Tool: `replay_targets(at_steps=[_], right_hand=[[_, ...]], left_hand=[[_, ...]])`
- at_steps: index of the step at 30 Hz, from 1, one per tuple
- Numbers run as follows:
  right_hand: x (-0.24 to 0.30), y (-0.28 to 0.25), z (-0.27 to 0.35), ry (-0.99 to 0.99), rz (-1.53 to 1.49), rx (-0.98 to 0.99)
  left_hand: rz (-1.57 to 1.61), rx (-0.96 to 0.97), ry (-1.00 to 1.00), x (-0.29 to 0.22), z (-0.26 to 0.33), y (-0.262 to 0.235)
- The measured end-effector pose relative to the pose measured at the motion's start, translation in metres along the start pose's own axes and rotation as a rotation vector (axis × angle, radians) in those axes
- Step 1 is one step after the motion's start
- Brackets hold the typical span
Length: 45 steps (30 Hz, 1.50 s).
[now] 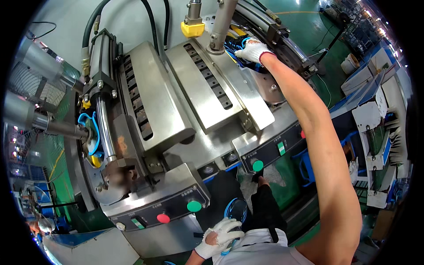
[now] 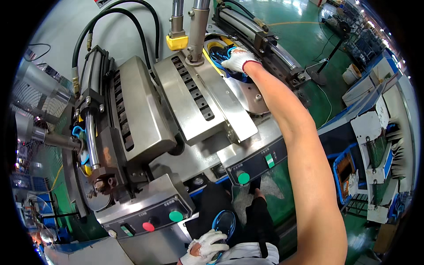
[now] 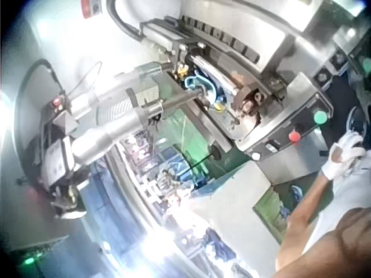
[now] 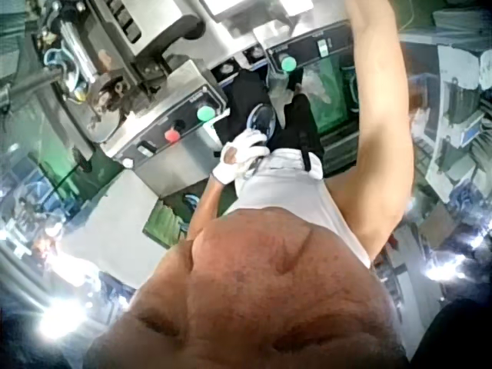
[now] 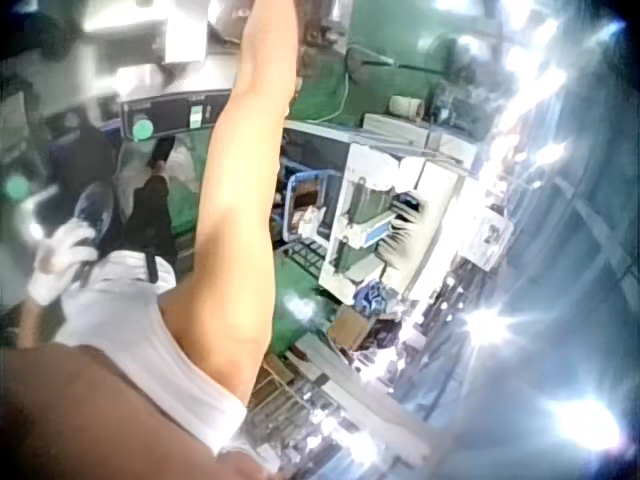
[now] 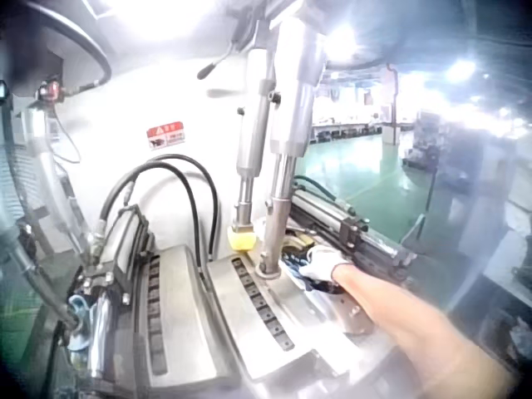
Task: The person repeatedly picks up blue and black sneakers from a conveyor belt and places them into a machine. They press a green button to activate the machine, then remove the sneakers and place them back onto the belt. This cycle is performed multiple times throughout the video.
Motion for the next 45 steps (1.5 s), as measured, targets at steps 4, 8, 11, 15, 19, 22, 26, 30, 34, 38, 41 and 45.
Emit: replay_targets(at_steps=[4, 8, 11, 15, 19, 22, 26, 30, 34, 38, 41, 45], right_hand=[[-0.008, -0.047, 0.054, 0.062, -0.281, -0.335], [0.078, -0.071, 0.244, -0.35, -0.927, -0.463], [0.1, -0.041, 0.372, -0.673, -0.591, -0.333], [0.075, 0.076, 0.404, -0.52, -0.075, -0.235], [0.056, 0.079, 0.402, -0.569, -0.025, -0.256], [0.044, 0.05, 0.424, -0.621, -0.189, -0.358], [0.034, 0.005, 0.484, -0.538, -0.29, -0.291], [0.036, -0.003, 0.519, -0.442, -0.364, -0.191], [0.055, -0.011, 0.546, -0.416, -0.431, -0.114], [0.066, 0.0, 0.563, -0.294, -0.648, 0.058], [0.089, 0.013, 0.564, -0.255, -0.718, 0.196], [0.147, 0.028, 0.572, -0.393, -0.694, 0.316]], left_hand=[[0.014, -0.034, -0.04, 0.004, 0.012, 0.014], [0.094, -0.127, -0.127, -0.001, 0.027, 0.004], [0.081, -0.215, -0.148, -0.009, 0.047, -0.012], [0.079, -0.358, -0.102, -0.039, 0.086, -0.043], [-0.119, -0.553, -0.138, -0.056, 0.159, -0.055], [-0.245, -0.694, -0.425, -0.038, 0.227, -0.061], [-0.358, -1.178, -0.549, 0.015, 0.319, -0.053], [-0.455, -1.378, -0.762, 0.068, 0.366, -0.042], [-0.528, -1.286, -0.77, 0.044, 0.388, -0.052], [-0.745, -1.177, -1.253, 0.014, 0.476, -0.058], [-0.641, -0.732, -1.7, 0.069, 0.569, 0.012], [-0.633, -0.466, -1.851, 0.119, 0.59, 0.06]])
Point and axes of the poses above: each hand's wrist, its own z-axis away from the middle knuckle, its own y-axis out of the palm, x = y × z, the point moved 7 cm from there along -z, towards the middle knuckle, and after that the axes turned 8 degrees about -x, right-handed, at the moved point
